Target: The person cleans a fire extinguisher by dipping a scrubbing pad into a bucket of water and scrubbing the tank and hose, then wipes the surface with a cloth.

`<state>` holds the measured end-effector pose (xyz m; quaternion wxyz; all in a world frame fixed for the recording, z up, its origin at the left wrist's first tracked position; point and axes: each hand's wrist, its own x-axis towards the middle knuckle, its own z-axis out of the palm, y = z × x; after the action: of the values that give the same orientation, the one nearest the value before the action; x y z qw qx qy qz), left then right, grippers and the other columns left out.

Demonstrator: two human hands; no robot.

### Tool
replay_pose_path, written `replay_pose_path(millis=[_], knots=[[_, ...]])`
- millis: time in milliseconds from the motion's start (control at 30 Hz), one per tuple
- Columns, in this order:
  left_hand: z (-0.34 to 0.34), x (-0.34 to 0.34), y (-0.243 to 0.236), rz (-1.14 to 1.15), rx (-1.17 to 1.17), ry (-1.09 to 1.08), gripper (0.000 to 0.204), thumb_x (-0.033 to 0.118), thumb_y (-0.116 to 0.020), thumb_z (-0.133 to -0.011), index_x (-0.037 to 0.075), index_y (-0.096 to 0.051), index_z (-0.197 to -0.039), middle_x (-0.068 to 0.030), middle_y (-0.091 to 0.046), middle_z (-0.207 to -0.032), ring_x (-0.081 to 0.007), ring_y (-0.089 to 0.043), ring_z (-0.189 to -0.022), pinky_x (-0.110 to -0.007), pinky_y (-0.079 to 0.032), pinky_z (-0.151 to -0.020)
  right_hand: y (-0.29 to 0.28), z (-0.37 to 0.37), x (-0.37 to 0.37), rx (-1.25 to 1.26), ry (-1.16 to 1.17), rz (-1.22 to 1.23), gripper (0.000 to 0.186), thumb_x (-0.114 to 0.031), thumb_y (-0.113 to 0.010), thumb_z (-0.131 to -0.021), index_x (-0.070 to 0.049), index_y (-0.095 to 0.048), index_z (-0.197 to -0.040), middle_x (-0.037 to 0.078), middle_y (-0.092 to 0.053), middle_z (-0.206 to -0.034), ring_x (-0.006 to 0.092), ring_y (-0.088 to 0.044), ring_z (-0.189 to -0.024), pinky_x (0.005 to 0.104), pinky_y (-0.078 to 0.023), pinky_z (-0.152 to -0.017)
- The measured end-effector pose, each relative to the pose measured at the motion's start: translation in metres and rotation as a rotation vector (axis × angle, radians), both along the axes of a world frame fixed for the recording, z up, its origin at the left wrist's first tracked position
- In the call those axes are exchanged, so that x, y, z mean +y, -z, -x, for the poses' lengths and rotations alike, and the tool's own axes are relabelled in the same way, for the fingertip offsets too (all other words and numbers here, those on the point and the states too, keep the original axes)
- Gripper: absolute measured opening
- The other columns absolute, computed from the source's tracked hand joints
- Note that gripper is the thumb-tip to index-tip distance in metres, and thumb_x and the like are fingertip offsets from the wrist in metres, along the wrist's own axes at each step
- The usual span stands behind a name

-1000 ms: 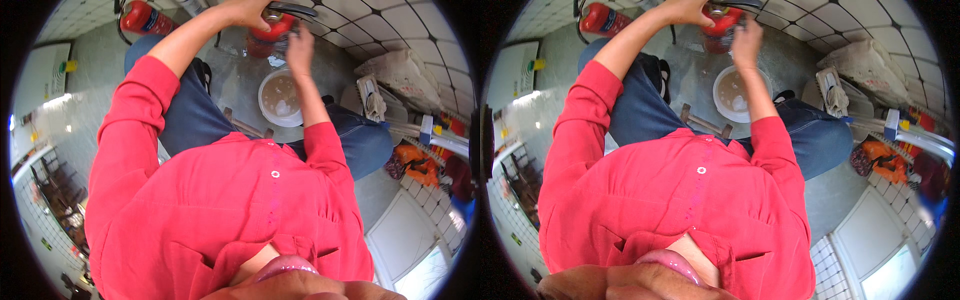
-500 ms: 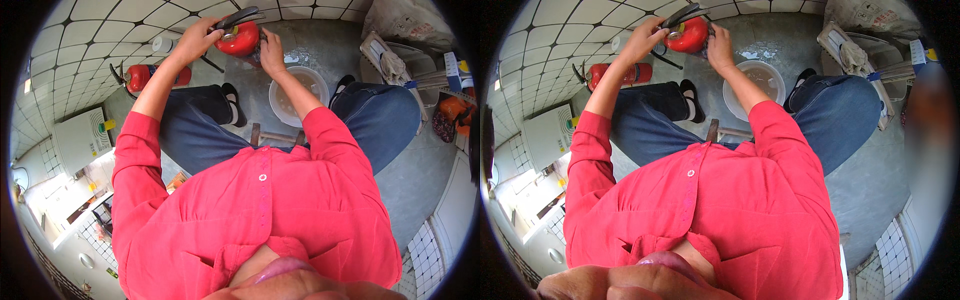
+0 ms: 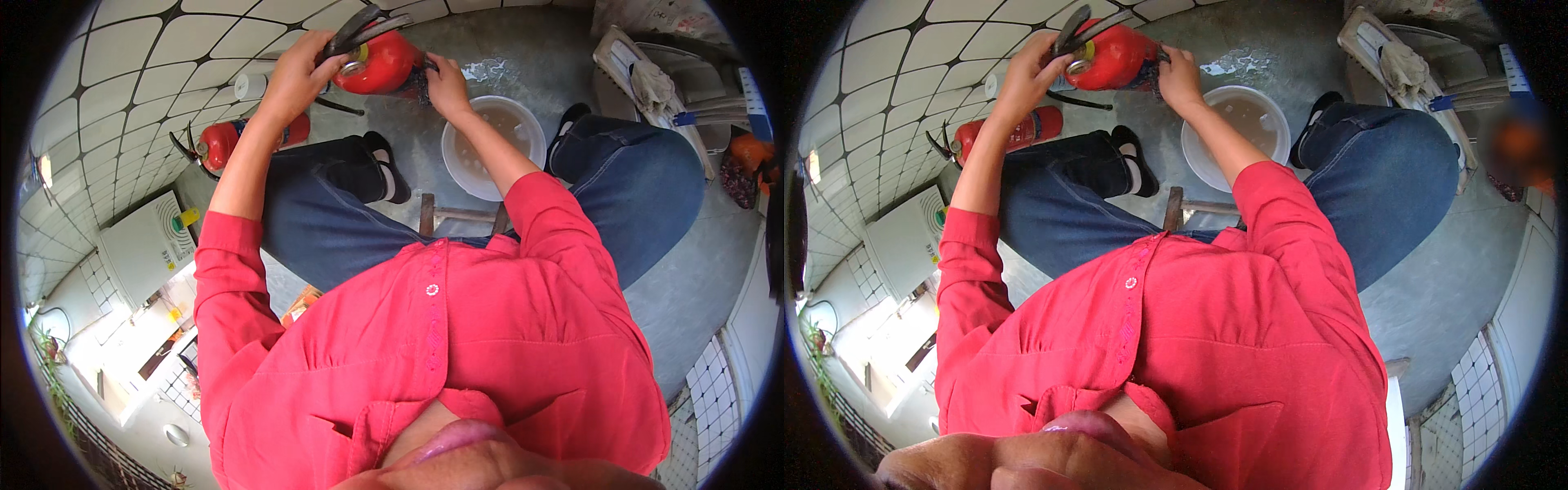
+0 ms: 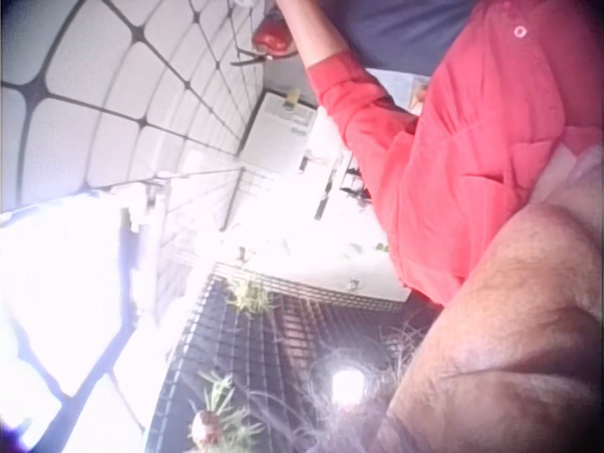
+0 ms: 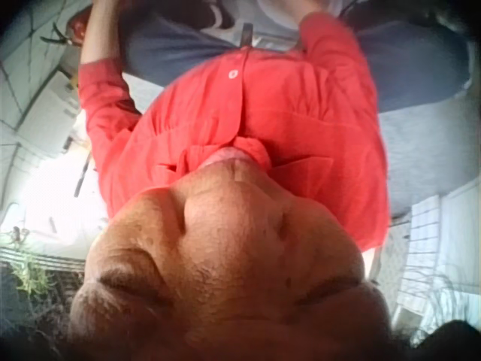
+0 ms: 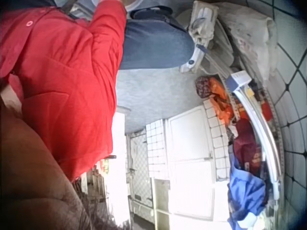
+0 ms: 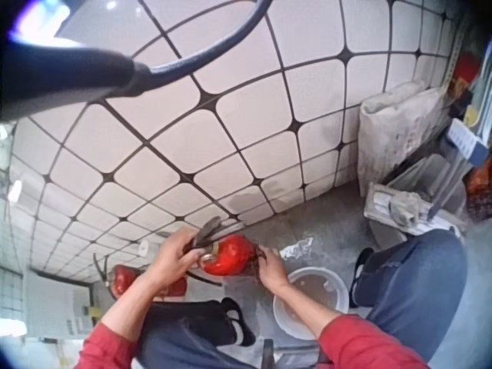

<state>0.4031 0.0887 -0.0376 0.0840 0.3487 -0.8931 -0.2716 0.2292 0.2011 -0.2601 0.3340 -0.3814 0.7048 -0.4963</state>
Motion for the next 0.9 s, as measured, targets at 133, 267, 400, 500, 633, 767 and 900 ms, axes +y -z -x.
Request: replay_pose_path(millis=[133, 267, 400, 500, 633, 767, 900], knots=[[-0.031, -0.004, -0.001, -0.042, -0.021, -0.079, 0.029, 0.013, -0.065, -0.091, 0.001, -0.059, -0.117, -0.0123, -0.061, -0.096, -0.0230, -0.058, -0.083, -0.032, -0.047, -0.077, -0.072, -0.021, -0.032, 0.149, 0.043, 0.376, 0.037, -0.011, -0.059, -0.087, -0.007, -0.062, -0.123, 0.018, -0.061, -0.119, 0.0370, -0.057, -0.110, 0.0416, -0.046, -0.095], [-0.071, -0.008, -0.005, -0.076, -0.114, -0.176, 0.029, 0.013, -0.063, -0.093, 0.000, -0.058, -0.118, -0.0135, -0.061, -0.094, -0.0214, -0.058, -0.084, -0.032, -0.047, -0.079, -0.112, -0.051, -0.029, 0.208, -0.089, 0.495, 0.043, -0.007, -0.058, -0.082, -0.006, -0.059, -0.125, 0.014, -0.059, -0.125, 0.0356, -0.055, -0.113, 0.0432, -0.043, -0.098], [-0.089, -0.002, -0.012, -0.025, -0.163, -0.228, 0.029, 0.013, -0.062, -0.094, 0.001, -0.056, -0.119, -0.0163, -0.064, -0.093, -0.0228, -0.062, -0.085, -0.033, -0.049, -0.080, 0.019, -0.054, -0.033, 0.291, -0.085, 0.212, 0.045, -0.002, -0.055, -0.081, -0.006, -0.061, -0.125, 0.016, -0.060, -0.124, 0.0350, -0.053, -0.113, 0.0457, -0.041, -0.098], [-0.098, -0.004, -0.006, -0.003, -0.148, -0.267, 0.029, 0.013, -0.062, -0.094, 0.000, -0.055, -0.120, -0.0174, -0.066, -0.093, -0.0227, -0.065, -0.084, -0.032, -0.050, -0.078, 0.044, -0.048, -0.044, 0.271, -0.101, 0.162, 0.045, -0.001, -0.054, -0.081, -0.007, -0.063, -0.124, 0.015, -0.061, -0.123, 0.0351, -0.055, -0.111, 0.0466, -0.042, -0.097], [-0.120, 0.002, 0.012, -0.074, -0.075, -0.373, 0.031, 0.010, -0.060, -0.096, 0.000, -0.054, -0.124, -0.0116, -0.067, -0.098, -0.0144, -0.064, -0.086, -0.028, -0.052, -0.074, -0.068, -0.070, -0.064, 0.268, -0.235, 0.479, 0.044, 0.002, -0.054, -0.081, -0.009, -0.062, -0.122, 0.010, -0.061, -0.122, 0.0318, -0.055, -0.112, 0.0418, -0.041, -0.099], [-0.124, 0.001, 0.005, -0.185, -0.060, -0.434, 0.032, 0.007, -0.058, -0.097, 0.001, -0.052, -0.128, -0.0075, -0.065, -0.106, -0.0125, -0.061, -0.088, -0.026, -0.053, -0.077, -0.009, -0.060, -0.079, 0.372, -0.306, 0.272, 0.046, 0.000, -0.052, -0.083, -0.011, -0.061, -0.127, 0.011, -0.061, -0.126, 0.0328, -0.056, -0.113, 0.0404, -0.041, -0.103], [-0.135, -0.010, 0.005, -0.131, -0.115, -0.419, 0.031, 0.010, -0.059, -0.097, 0.001, -0.054, -0.126, -0.0072, -0.065, -0.105, -0.0117, -0.060, -0.092, -0.027, -0.052, -0.079, 0.122, -0.007, -0.077, 0.463, -0.386, -0.196, 0.040, -0.010, -0.054, -0.090, -0.014, -0.063, -0.128, 0.012, -0.060, -0.129, 0.0359, -0.057, -0.113, 0.0457, -0.042, -0.103]])
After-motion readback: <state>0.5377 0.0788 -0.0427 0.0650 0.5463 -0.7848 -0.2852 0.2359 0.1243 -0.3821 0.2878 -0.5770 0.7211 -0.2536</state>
